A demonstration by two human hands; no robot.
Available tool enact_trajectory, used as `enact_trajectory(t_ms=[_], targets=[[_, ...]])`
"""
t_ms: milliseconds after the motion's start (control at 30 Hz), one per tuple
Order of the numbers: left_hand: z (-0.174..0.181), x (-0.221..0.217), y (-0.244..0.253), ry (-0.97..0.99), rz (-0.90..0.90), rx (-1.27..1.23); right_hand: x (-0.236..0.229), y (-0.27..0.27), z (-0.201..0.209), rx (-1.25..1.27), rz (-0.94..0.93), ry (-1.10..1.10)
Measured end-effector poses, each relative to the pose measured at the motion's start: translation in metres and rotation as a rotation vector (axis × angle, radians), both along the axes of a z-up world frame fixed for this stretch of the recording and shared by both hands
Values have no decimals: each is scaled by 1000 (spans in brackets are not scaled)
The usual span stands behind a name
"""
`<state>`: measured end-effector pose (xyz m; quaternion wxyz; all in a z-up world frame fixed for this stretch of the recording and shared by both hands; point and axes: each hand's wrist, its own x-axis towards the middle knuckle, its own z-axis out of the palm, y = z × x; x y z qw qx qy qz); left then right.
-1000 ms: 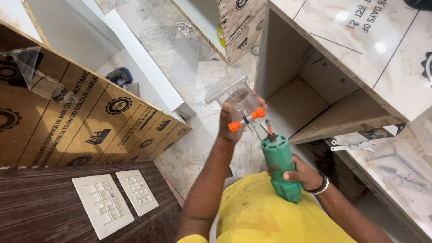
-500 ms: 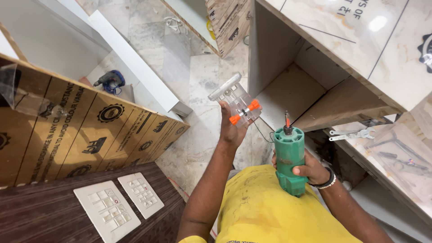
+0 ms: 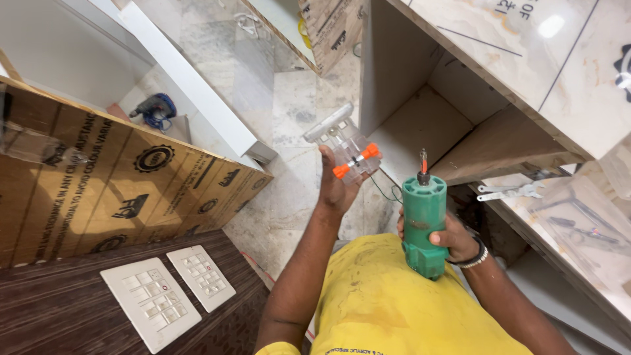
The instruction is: The person assembles a green electric drill by attaching a chuck and tightening it with a wrench. They then insert a drill bit into the chuck and secure it using a screwdriver and wrench.
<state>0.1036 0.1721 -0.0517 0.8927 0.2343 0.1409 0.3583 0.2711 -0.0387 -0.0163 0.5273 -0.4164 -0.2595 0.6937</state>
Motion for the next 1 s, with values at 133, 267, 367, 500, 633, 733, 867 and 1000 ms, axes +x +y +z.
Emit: enact_trajectory(t_ms=[133,267,367,500,633,733,867,1000], targets=[[-8,-11,-6,20,8,-55,6,7,-11,98,54,365],[-15,-24,-18,-7,18,-11,6,16,-12,223,57,686],[-22,-27,-25,23,19,-84,7,16,-10,211,-34,691],[-36,-30,-32,4,12,-85,12,12,-23,157,-75,633],[-41,-32,-32,1,27,-45,13,-4,-39,122,-96,572],[-27,-36,-22,47,52,16,18,-15,-46,76,-96,494],[23,-24,17,139,75,341,27,-27,-44,49,-110,458],[104,6,54,300,63,757,23,-38,-44,93,-145,470]])
